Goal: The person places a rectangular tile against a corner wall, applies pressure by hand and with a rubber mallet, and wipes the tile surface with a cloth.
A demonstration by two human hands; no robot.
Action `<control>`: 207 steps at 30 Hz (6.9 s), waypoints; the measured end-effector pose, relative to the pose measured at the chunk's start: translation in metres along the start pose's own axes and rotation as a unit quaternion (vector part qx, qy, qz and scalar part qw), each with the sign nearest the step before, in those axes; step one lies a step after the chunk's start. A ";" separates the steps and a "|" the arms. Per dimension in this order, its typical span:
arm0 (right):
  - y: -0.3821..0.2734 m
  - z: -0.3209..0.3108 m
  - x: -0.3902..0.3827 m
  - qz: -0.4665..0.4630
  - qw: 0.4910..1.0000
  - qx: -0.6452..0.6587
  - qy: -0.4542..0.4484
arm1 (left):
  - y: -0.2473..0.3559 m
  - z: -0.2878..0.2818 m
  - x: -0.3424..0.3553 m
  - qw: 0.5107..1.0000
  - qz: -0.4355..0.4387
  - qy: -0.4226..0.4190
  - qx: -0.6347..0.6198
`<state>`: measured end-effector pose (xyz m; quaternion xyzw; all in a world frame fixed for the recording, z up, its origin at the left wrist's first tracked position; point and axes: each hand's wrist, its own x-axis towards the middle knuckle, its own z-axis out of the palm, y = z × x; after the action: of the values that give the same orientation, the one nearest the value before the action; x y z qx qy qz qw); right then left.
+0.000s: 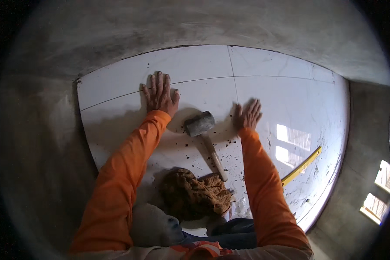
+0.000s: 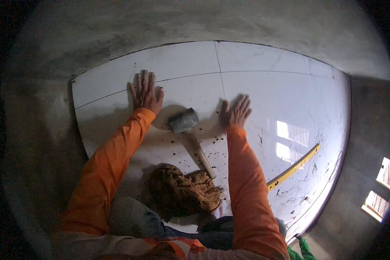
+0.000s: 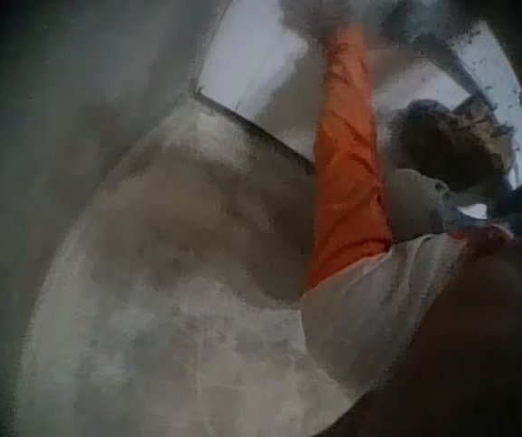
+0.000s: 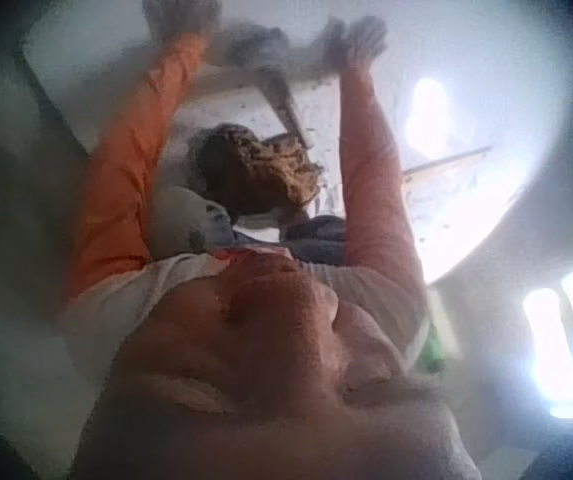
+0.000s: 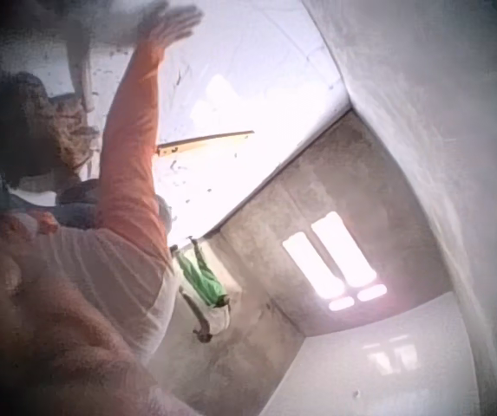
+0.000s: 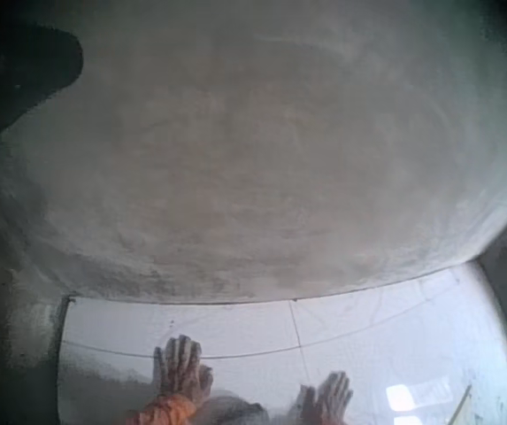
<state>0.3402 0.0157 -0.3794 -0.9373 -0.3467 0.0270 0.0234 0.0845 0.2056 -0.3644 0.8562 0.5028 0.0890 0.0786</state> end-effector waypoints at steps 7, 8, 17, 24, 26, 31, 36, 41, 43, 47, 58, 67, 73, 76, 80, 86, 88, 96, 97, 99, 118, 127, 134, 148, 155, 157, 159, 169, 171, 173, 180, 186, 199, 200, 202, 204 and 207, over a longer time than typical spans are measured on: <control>0.050 -0.006 -0.080 0.001 0.993 -0.082 -0.081 | -0.047 -0.007 -0.004 0.996 0.011 0.057 -0.070; 0.053 -0.009 -0.088 -0.002 0.996 -0.045 -0.082 | -0.069 -0.014 -0.010 0.997 -0.025 0.056 -0.043; 0.030 0.000 -0.115 0.038 0.996 -0.028 -0.077 | -0.267 -0.024 -0.061 0.963 -0.171 0.209 0.015; 0.027 -0.002 -0.110 0.070 0.991 -0.078 -0.080 | -0.264 -0.030 -0.011 0.992 -0.065 0.094 0.054; 0.027 0.000 -0.111 0.066 0.992 -0.076 -0.078 | -0.273 -0.029 0.007 0.991 -0.074 0.096 0.058; 0.020 -0.003 -0.116 0.067 0.993 -0.064 -0.069 | -0.278 -0.016 0.031 0.982 -0.156 0.102 0.041; 0.017 -0.005 -0.119 0.064 0.995 -0.044 -0.056 | -0.282 -0.008 0.033 0.963 -0.214 0.158 0.045; 0.025 0.010 -0.120 0.036 0.996 -0.075 -0.011 | -0.257 -0.007 -0.009 0.941 -0.282 0.167 0.081; 0.030 0.009 -0.119 0.048 0.996 -0.070 -0.005 | -0.229 -0.007 -0.041 0.936 -0.326 0.111 0.076; 0.029 0.002 -0.120 0.048 0.994 -0.099 -0.018 | -0.181 -0.029 -0.158 0.959 -0.275 0.067 0.034; 0.060 -0.003 -0.103 -0.107 0.994 -0.015 -0.006 | -0.006 -0.074 -0.311 0.793 0.309 -0.256 -0.459; -0.037 -0.027 -0.214 -0.038 0.951 0.305 -0.042 | 0.042 -0.025 -0.305 0.799 0.463 -0.346 -0.167; 0.090 -0.022 -0.172 0.025 0.992 0.126 -0.003 | 0.006 -0.079 -0.284 0.853 0.158 -0.085 -0.490; 0.156 -0.030 -0.150 0.160 0.978 0.094 0.096 | -0.067 -0.073 -0.293 0.846 -0.114 -0.067 -0.516; 0.267 -0.045 -0.146 0.306 0.944 0.091 0.087 | -0.133 -0.121 -0.211 0.849 -0.279 0.086 -0.440; 0.306 -0.044 -0.152 0.355 0.929 -0.081 0.072 | -0.168 -0.064 -0.072 0.973 -0.172 0.087 -0.125; 0.298 -0.042 -0.130 0.343 0.924 -0.048 0.161 | -0.167 -0.025 -0.035 0.989 -0.129 0.041 -0.053; 0.140 -0.080 -0.047 0.135 0.932 0.224 0.250 | 0.144 0.004 0.053 0.993 0.081 -0.081 -0.033; 0.127 -0.090 -0.037 0.108 0.919 0.287 0.247 | 0.178 0.015 0.056 0.986 0.130 -0.065 -0.076; 0.097 -0.110 -0.027 0.113 0.929 0.298 0.187 | 0.228 0.031 0.037 0.974 0.181 -0.079 -0.111; 0.103 0.011 -0.375 -0.145 0.867 0.213 -0.426 | 0.054 -0.043 -0.224 0.258 -0.016 -0.630 -0.733; 0.100 -0.032 -0.209 0.043 0.990 0.124 -0.059 | -0.222 -0.019 -0.083 0.964 -0.217 0.123 0.088; 0.290 -0.025 -0.103 0.361 0.929 -0.046 -0.065 | -0.250 -0.015 -0.064 0.963 -0.210 0.140 0.098; 0.364 0.010 -0.117 0.298 0.949 -0.030 0.094 | -0.222 -0.038 -0.034 0.996 0.056 0.005 0.068; 0.335 -0.011 -0.121 0.302 0.845 0.441 0.018 | -0.235 -0.009 0.038 0.975 -0.166 0.125 0.078; 0.313 -0.022 -0.125 0.213 0.754 0.619 -0.048 | -0.231 0.001 0.045 0.977 -0.144 0.145 0.057; 0.134 -0.059 -0.136 0.295 0.735 0.611 -0.013 | -0.258 -0.011 0.024 0.976 -0.185 0.064 0.098; -0.211 -0.221 -0.050 -0.291 0.542 0.786 -0.064 | -0.291 -0.039 0.028 0.996 -0.064 0.032 0.050; -0.273 -0.203 -0.042 -0.311 0.451 0.832 -0.090 | -0.289 -0.040 0.028 0.997 -0.071 0.003 0.040; -0.328 -0.180 -0.039 -0.276 0.447 0.844 -0.108 | -0.274 -0.044 0.031 0.996 -0.061 0.051 0.027; -0.444 -0.146 -0.043 -0.439 0.481 0.752 -0.103 | -0.289 -0.033 0.029 0.997 -0.013 0.076 -0.025; -0.473 -0.061 -0.013 -0.386 0.431 0.792 -0.192 | -0.287 -0.032 0.035 0.994 -0.033 0.101 -0.011; -0.503 -0.034 -0.045 -0.370 0.695 0.608 -0.101 | -0.294 -0.038 0.046 0.998 0.001 0.060 -0.034; -0.506 -0.032 -0.049 -0.386 0.703 0.588 -0.103 | -0.295 -0.037 0.042 0.998 0.012 0.053 -0.026; -0.528 -0.031 -0.061 -0.422 0.698 0.568 -0.109 | -0.301 -0.034 0.034 0.998 0.028 0.053 -0.004; -0.545 -0.039 -0.064 -0.447 0.678 0.578 -0.084 | -0.302 -0.037 0.032 0.998 0.038 0.050 0.024; -0.539 -0.046 -0.053 -0.465 0.665 0.585 -0.014 | -0.293 -0.041 0.040 0.995 0.062 0.051 0.052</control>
<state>-0.0466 0.3888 -0.2977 -0.4478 -0.6504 0.2234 0.5714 -0.1539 0.3833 -0.3871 0.8831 0.4558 0.1114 0.0025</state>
